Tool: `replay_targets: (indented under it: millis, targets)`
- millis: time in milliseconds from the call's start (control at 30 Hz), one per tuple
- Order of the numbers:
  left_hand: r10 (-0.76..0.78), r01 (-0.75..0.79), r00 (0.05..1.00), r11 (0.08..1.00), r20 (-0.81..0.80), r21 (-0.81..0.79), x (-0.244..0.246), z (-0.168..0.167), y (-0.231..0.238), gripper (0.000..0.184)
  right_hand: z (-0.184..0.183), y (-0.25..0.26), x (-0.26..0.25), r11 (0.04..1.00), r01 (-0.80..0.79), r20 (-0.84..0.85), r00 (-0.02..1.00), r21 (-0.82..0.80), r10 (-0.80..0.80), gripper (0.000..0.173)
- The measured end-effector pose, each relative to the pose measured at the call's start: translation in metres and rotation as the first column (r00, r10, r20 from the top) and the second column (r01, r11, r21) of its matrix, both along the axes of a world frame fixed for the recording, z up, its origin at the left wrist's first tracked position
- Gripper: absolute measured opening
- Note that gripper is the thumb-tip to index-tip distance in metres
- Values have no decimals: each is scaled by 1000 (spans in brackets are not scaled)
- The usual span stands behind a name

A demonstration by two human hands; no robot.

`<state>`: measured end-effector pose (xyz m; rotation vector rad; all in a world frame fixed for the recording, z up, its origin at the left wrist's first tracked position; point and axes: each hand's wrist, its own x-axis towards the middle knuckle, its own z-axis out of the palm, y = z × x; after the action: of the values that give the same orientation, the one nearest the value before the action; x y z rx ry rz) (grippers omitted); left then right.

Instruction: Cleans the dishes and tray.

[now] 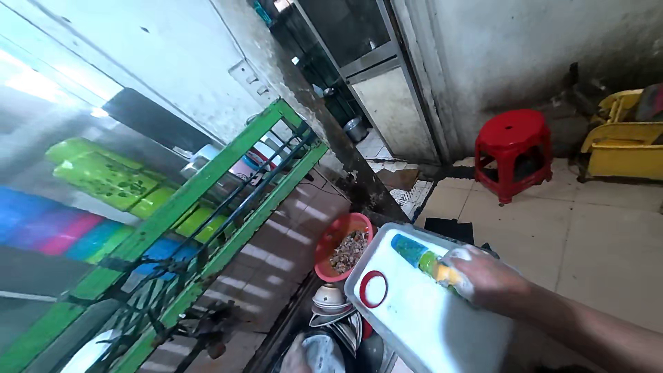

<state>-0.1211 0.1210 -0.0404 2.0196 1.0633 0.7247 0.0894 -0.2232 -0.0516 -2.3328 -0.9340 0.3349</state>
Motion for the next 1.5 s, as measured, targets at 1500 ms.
replay_targets:
  millis: [1500]
  targets:
    - [208, 328, 770, 681, 603, -654, 103, 26, -170, 29, 36, 104, -42, 938, 109, -240, 970, 329, -28, 55]
